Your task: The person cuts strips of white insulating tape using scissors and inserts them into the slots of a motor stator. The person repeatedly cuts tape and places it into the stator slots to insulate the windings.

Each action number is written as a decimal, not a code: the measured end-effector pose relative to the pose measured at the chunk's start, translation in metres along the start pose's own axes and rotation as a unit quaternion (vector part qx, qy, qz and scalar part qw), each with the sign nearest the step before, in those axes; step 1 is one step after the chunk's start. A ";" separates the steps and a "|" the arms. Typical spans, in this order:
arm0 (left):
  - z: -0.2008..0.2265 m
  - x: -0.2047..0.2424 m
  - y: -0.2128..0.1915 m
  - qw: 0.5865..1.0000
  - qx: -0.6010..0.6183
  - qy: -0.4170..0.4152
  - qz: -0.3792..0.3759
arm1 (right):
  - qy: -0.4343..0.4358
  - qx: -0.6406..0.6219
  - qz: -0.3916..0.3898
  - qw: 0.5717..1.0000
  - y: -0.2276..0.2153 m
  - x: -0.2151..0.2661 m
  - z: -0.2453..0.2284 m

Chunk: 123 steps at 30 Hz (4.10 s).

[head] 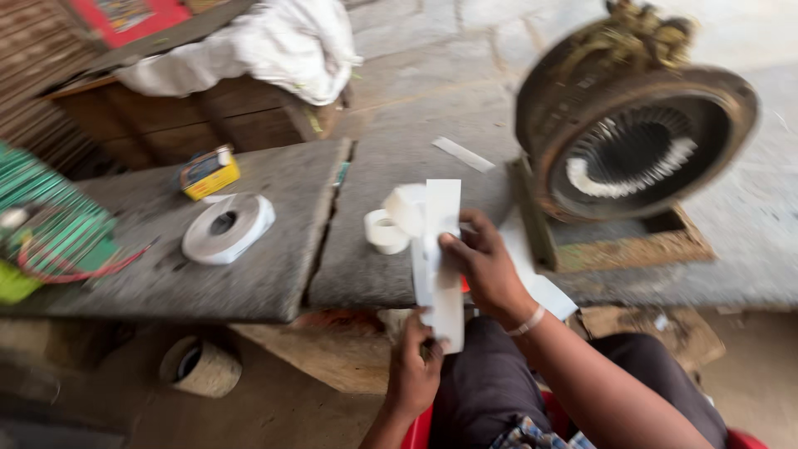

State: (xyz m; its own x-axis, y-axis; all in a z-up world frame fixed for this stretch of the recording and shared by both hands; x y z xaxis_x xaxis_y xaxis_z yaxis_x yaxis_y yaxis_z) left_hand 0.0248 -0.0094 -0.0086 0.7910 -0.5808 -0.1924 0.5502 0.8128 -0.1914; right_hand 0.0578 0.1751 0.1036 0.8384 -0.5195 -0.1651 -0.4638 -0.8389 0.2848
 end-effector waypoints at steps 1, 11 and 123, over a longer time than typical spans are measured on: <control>0.010 0.001 -0.008 0.998 0.048 0.003 -0.030 | -0.024 0.044 -0.009 0.999 0.003 0.008 -0.007; 0.080 -0.045 -0.029 0.897 0.424 0.124 -0.014 | -0.095 0.216 -0.049 0.970 0.035 0.070 0.025; 0.022 -0.069 -0.064 0.870 0.348 0.082 0.340 | 0.208 0.127 -0.293 0.925 0.052 0.078 0.077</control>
State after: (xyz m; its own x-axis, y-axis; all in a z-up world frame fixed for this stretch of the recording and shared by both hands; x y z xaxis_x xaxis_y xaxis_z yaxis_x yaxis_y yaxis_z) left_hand -0.0590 -0.0199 0.0382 0.9793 0.0937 -0.1795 0.0434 0.7689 0.6379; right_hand 0.0771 0.0790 0.0331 0.9801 0.0992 0.1720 0.0968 -0.9951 0.0224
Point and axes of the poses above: each hand's wrist, its own x-axis away from the middle knuckle, its own y-axis out of the palm, z = x × y, the point moved 2 cm from there along -x, towards the middle knuckle, and after that the axes turned 5 degrees about x, right-handed, at the moved point
